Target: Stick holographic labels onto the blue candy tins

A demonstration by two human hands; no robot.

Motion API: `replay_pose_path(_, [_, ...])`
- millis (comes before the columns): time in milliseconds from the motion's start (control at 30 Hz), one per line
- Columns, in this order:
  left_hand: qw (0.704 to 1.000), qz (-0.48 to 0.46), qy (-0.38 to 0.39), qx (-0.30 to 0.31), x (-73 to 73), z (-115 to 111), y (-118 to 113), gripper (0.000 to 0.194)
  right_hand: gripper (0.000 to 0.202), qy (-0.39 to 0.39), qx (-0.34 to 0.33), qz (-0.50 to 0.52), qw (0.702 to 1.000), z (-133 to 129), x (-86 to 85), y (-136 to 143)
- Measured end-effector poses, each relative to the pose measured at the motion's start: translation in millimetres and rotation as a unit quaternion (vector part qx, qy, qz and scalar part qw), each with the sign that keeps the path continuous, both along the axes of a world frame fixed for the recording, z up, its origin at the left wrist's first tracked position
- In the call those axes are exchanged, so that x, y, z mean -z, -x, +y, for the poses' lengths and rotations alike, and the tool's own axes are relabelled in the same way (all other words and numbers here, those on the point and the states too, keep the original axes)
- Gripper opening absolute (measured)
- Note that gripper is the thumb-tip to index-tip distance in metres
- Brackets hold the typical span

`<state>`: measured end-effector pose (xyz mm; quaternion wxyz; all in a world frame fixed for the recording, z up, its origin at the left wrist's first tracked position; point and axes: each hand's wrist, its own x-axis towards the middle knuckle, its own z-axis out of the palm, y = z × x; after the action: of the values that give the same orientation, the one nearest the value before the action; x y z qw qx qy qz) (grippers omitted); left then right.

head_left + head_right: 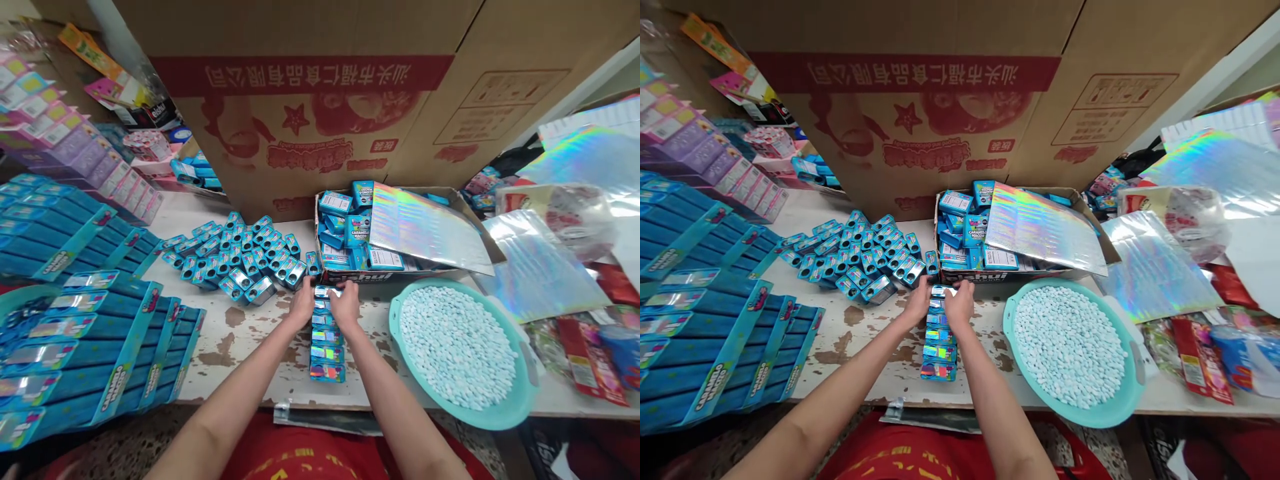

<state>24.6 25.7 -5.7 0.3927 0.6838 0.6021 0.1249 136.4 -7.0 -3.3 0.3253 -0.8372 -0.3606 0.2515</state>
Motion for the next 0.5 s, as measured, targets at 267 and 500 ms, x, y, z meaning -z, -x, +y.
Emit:
replay_pose_path(267, [0.998,0.050,0.039,-0.012,1.4,-3,17,0.035,0.033,-0.061,0.053,0.109,0.991,-14,22.3,-20])
replay_pose_path(500, [0.962,-0.228,0.106,-0.109,20.8,-35,1,0.068,0.044,-0.085,0.019,0.245,0.966,-20,31.3,-7])
